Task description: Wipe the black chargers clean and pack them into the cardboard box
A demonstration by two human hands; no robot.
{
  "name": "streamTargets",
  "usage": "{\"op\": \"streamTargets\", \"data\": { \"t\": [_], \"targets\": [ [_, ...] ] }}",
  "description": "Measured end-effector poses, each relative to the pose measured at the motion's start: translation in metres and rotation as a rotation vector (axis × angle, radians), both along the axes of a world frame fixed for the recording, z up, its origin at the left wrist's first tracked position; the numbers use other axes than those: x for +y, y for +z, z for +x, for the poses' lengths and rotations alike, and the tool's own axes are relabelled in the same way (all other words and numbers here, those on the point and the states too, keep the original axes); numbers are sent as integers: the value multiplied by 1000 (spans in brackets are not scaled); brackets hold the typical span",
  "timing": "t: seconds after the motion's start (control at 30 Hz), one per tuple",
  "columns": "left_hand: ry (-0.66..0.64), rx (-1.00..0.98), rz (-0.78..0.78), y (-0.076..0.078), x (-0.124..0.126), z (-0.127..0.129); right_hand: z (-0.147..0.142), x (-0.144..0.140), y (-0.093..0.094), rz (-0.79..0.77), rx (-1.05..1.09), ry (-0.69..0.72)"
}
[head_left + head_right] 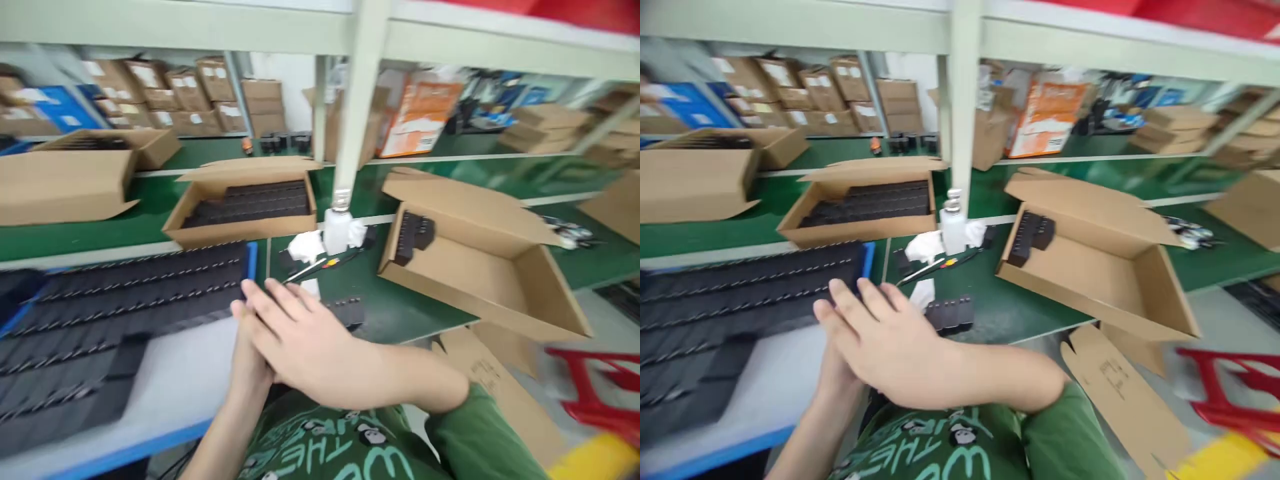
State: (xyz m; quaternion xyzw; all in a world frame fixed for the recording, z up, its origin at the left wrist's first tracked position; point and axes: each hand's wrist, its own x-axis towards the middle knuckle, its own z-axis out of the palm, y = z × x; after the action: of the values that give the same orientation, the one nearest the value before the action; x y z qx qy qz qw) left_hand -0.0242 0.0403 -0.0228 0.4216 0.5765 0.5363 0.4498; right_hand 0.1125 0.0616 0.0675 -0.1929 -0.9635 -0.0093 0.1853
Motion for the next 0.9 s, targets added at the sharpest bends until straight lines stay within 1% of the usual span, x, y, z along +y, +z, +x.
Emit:
{"op": "streamTargets", "data": {
  "t": [0.03,0.07,0.1,0.17,0.23,0.3,0.33,0.37,0.43,0.5,0.53,0.57,0.6,0.63,0.7,0.8,0.83,0.87,0.9],
  "targets": [
    [10,20,34,-1,5,9,-2,-1,0,49,-61,-53],
    [23,-18,45,-1,9,20,-3,0,-2,82,-98,-123],
    [30,-89,36,2,13,30,0,2,-4,99,-119,-190],
    [3,-151,33,11,18,53,13,7,-7,128,-126,-312],
    [-75,-198,24,22,22,74,38,10,-3,128,-119,-384],
    [-202,-197,21,29,27,87,75,16,5,44,-81,-418],
    [-264,-145,37,31,29,90,99,21,8,-32,-41,-435],
    [-318,-47,69,31,31,90,124,28,11,-112,31,-473],
    [-400,271,160,28,35,85,179,46,9,-237,264,-591],
    [-436,616,248,23,36,75,230,67,-1,-391,635,-757],
    [-447,737,271,21,35,71,250,76,-8,-429,711,-777],
    [-451,810,280,20,35,69,264,84,-15,-471,787,-780],
    [-452,838,281,19,34,67,272,89,-22,-501,848,-762],
    [-450,832,282,19,32,68,274,90,-28,-525,895,-730],
    [-444,783,300,21,29,71,261,84,-36,-565,1013,-664],
    [-419,747,398,26,23,78,212,58,-39,-593,1195,-605],
    [-408,739,418,27,21,80,194,48,-39,-644,1266,-581],
    [-394,730,423,29,19,80,178,39,-37,-831,1462,-496],
    [-376,720,412,30,16,80,163,32,-36,-996,1608,-422]
  ]
}}
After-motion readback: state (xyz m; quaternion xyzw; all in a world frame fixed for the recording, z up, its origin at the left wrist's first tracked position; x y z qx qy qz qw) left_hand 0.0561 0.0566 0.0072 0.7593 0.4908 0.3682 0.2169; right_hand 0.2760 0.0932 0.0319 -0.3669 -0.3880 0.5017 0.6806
